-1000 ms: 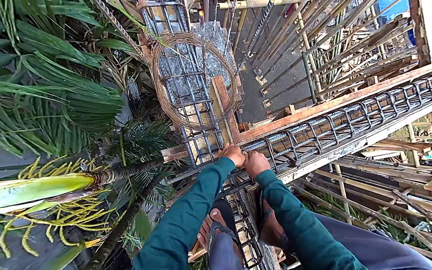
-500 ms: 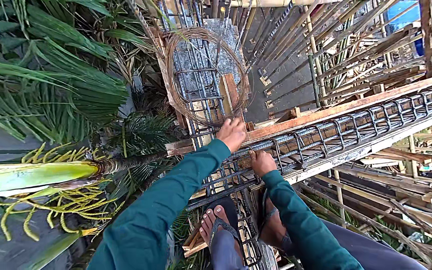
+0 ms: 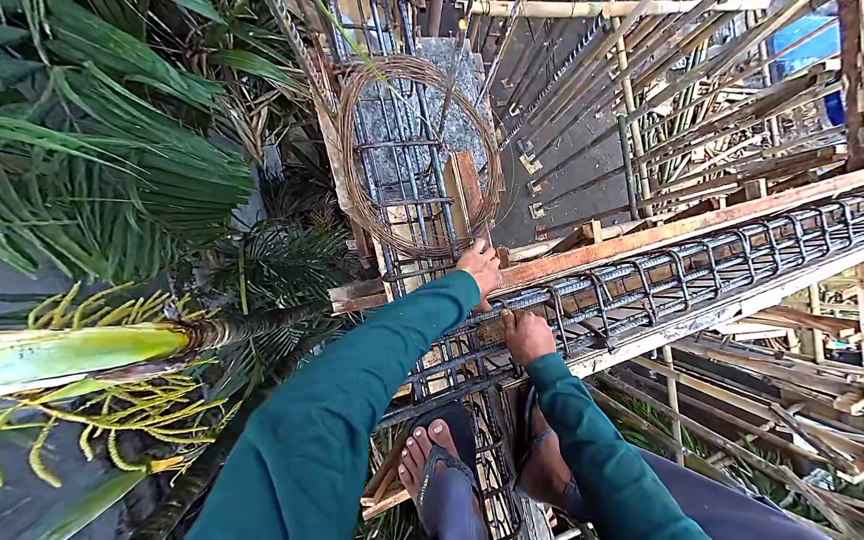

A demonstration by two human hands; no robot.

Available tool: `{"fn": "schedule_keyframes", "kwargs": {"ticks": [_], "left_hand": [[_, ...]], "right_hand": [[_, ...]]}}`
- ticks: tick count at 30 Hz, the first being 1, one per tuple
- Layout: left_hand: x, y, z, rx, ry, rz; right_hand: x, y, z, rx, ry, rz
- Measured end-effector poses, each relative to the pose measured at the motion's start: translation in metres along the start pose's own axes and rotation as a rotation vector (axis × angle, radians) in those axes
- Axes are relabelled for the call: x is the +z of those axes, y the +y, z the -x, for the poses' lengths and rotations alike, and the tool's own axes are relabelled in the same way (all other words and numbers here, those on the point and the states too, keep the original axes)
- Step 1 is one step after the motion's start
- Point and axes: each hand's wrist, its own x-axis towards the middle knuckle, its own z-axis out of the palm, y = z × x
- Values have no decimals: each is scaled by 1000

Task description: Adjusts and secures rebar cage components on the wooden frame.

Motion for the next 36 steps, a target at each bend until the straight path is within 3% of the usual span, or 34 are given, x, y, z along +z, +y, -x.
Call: {"fn": "schedule_keyframes", "kwargs": {"ticks": [9,17,24,31,36], "left_hand": [[5,-2,-13,70,-8,18],[20,4,3,381,297,-137],[29,8,9,388,331,-198],[15,8,18,297,78,144],[13,-7,14,252,38,278]], "right_hand": [[-1,-3,0,12,-2,33],[-1,-5,1,19,8,61],[-4,-5,1,16,-7,72],[-6,-3,8,35,-50,-8],[-10,0,4,13,-74,-82]]}}
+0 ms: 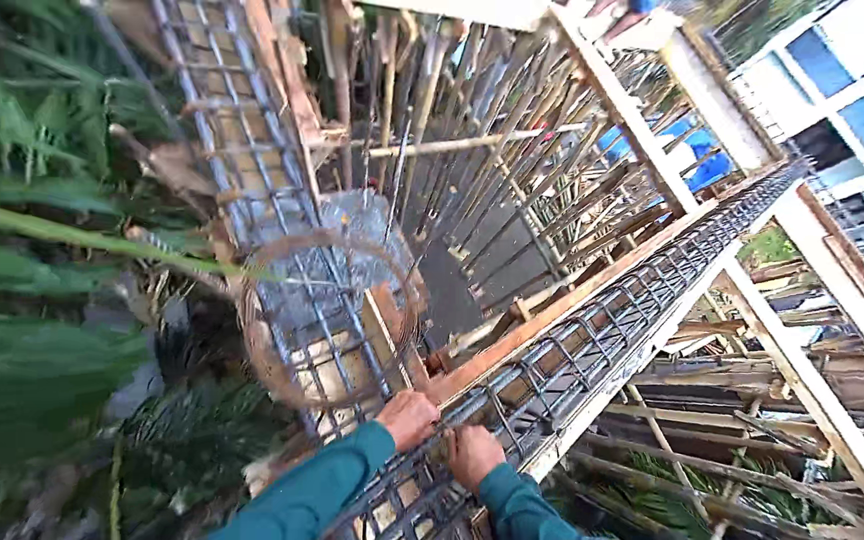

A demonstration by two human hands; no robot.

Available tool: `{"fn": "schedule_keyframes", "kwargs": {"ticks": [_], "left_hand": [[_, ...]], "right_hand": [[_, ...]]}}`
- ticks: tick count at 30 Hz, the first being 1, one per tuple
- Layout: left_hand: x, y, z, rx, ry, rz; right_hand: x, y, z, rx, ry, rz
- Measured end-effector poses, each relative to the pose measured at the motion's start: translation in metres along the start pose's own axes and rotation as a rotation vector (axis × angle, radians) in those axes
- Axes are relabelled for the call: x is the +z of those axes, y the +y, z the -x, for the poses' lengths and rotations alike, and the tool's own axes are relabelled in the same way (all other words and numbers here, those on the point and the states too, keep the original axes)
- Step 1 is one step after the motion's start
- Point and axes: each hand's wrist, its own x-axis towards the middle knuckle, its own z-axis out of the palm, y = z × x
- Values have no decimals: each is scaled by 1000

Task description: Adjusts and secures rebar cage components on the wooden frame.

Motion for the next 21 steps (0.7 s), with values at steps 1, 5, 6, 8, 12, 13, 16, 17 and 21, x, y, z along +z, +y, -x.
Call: {"fn": "schedule_keyframes", "kwargs": {"ticks": [1,5,6,8,12,13,16,17,21], "left_hand": [[1,-2,0,6,4,7],[3,2,2,-40,11,19],[4,3,1,-54,8,16],[3,6,1,-72,-23,-10],[-1,14,2,-44,-77,-178],[-3,15,3,3,-54,-255],[-14,12,3,229,79,-497],[-18,15,0,260,51,-529],[-23,23,-4,136,-97,-392]], "right_hand": [[0,0,0,2,-11,-2],[1,1,-3,2,-10,-1],[1,1,-3,4,-9,5],[2,1,-3,5,-13,13],[1,-2,1,1,-21,20],[1,-2,1,0,-20,19],[3,-1,0,-3,-14,20],[3,0,0,-2,-14,23],[2,0,2,-14,-30,7]]}}
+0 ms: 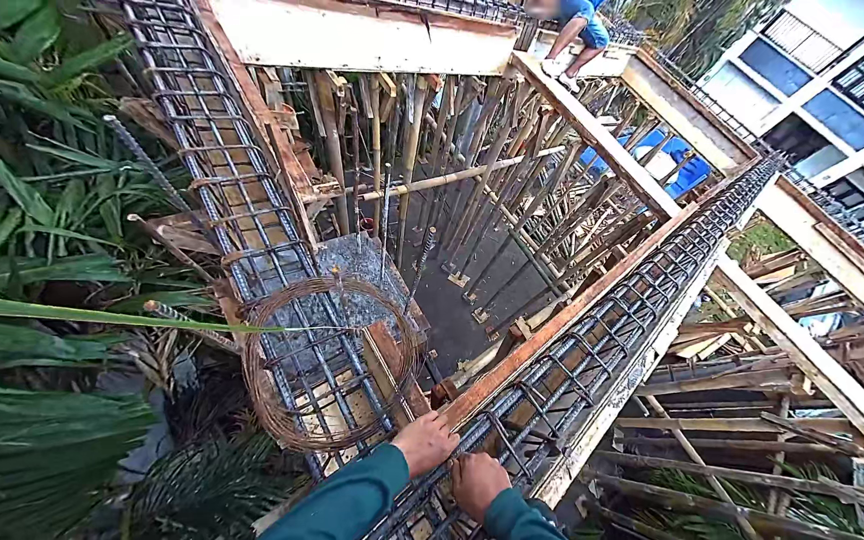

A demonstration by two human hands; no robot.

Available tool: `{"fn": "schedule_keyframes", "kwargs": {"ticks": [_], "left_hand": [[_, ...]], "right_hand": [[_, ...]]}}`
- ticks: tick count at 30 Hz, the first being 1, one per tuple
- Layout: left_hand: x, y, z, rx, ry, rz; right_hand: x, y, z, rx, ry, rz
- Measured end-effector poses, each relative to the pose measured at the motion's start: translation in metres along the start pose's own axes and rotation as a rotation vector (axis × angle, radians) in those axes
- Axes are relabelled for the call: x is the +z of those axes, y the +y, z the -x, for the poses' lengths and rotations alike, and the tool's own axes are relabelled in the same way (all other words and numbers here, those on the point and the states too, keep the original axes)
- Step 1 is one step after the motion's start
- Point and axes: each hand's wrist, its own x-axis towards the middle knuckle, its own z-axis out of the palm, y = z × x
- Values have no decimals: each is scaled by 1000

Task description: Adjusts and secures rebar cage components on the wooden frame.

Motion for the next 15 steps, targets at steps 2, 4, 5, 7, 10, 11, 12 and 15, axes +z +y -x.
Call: {"fn": "schedule_keyframes", "kwargs": {"ticks": [2,4,5,7,10,11,12,15], "left_hand": [[4,0,3,-84,-16,138],[5,-1,7,-149,-43,224],[4,-2,8,-177,-62,245],[-10,-6,10,-240,-135,308],[-28,-12,4,-291,-261,474],[-28,-13,2,-298,-269,510],[-26,-13,1,-304,-250,522],[-24,-3,2,-349,-115,452]], "right_hand": [[0,2,-1,-1,0,-9],[2,4,-3,-4,2,-14],[3,4,-4,-4,4,-16],[3,5,-5,-6,15,-13],[1,5,-2,-17,19,-20],[1,6,-1,-21,19,-24],[0,7,-2,-29,26,-33],[0,15,-9,-55,39,-73]]}}
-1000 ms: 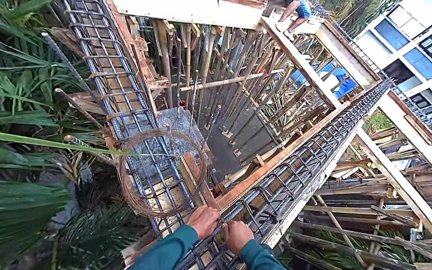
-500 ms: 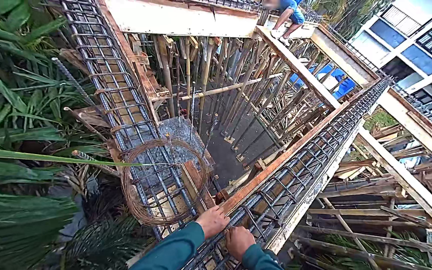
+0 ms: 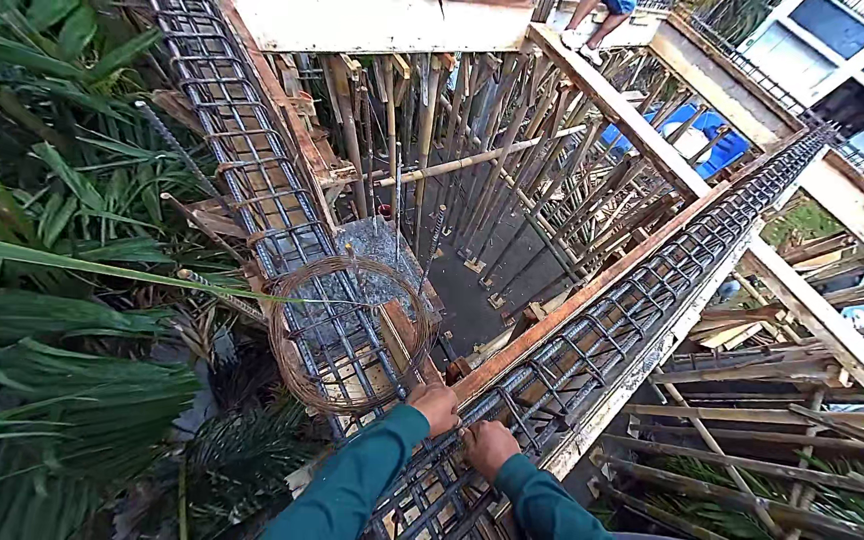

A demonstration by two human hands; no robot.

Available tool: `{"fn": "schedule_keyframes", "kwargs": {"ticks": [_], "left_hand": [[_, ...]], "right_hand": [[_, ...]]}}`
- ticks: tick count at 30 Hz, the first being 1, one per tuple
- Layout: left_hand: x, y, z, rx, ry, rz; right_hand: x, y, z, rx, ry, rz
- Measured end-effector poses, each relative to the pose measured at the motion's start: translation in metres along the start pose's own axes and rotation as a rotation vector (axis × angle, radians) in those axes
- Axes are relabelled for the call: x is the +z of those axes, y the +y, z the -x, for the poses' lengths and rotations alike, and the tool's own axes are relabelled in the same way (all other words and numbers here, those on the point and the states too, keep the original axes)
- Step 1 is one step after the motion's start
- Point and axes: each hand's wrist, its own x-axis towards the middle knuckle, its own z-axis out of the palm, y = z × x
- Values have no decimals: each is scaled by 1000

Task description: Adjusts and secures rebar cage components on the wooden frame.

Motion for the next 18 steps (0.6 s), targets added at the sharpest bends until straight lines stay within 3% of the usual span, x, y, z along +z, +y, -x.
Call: {"fn": "schedule_keyframes", "kwargs": {"ticks": [4,10,14,16,18], "left_hand": [[8,21,16,-42,145,-96],[37,-5,21,-80,308,206],[53,10,27,-230,595,270],[56,29,35,-334,561,281],[48,43,44,-428,348,373]], "right_hand": [[3,11,-4,-41,-16,-111],[5,15,-8,7,13,-297],[2,11,-7,7,20,-251],[1,10,-7,3,24,-235],[1,9,-7,-2,34,-224]]}}
